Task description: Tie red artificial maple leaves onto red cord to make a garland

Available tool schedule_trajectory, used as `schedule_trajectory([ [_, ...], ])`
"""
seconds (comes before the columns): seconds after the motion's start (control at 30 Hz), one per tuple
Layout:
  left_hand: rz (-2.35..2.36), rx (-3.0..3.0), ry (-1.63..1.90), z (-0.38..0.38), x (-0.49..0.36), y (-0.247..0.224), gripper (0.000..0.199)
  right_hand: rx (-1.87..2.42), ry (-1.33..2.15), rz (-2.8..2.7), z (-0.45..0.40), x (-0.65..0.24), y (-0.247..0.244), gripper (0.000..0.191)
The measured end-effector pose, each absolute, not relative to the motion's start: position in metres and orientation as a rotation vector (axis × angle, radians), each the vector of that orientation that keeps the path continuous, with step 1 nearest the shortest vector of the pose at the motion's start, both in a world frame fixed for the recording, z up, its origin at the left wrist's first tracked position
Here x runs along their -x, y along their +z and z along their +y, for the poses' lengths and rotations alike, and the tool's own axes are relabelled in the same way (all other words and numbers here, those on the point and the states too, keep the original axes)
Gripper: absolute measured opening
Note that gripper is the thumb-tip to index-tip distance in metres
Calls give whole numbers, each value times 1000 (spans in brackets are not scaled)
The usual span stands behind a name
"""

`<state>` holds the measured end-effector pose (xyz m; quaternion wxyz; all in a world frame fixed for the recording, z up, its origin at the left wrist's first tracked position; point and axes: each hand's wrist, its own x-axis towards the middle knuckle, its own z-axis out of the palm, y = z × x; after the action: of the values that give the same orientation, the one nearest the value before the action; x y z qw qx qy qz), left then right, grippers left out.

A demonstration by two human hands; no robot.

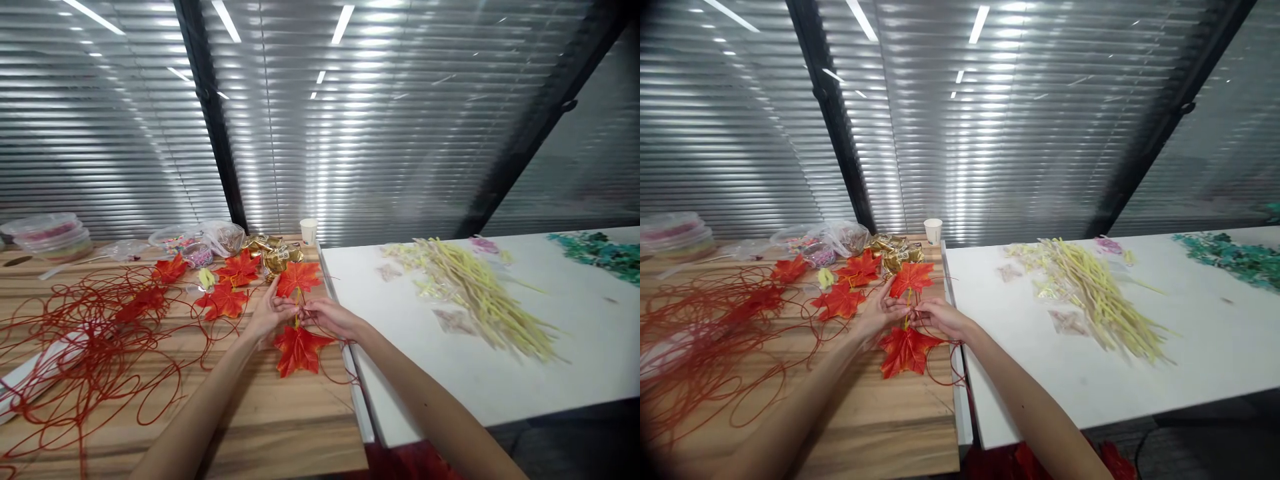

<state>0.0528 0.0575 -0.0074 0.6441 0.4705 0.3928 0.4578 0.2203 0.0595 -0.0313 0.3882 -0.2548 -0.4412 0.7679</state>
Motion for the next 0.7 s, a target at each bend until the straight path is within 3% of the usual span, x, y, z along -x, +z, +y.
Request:
schedule_trajectory([
  [0.27,860,-989,1078,56,-56,-10,106,604,1977,-1183,61,-225,-31,12],
  [0.5,847,-1042,1016,55,-56,-8,73,576,1974,-1263,61,-228,-32,11],
  [0.7,885,-1033,1013,54,-57,-10,66,550,1963,-1298,61,-229,-33,10],
])
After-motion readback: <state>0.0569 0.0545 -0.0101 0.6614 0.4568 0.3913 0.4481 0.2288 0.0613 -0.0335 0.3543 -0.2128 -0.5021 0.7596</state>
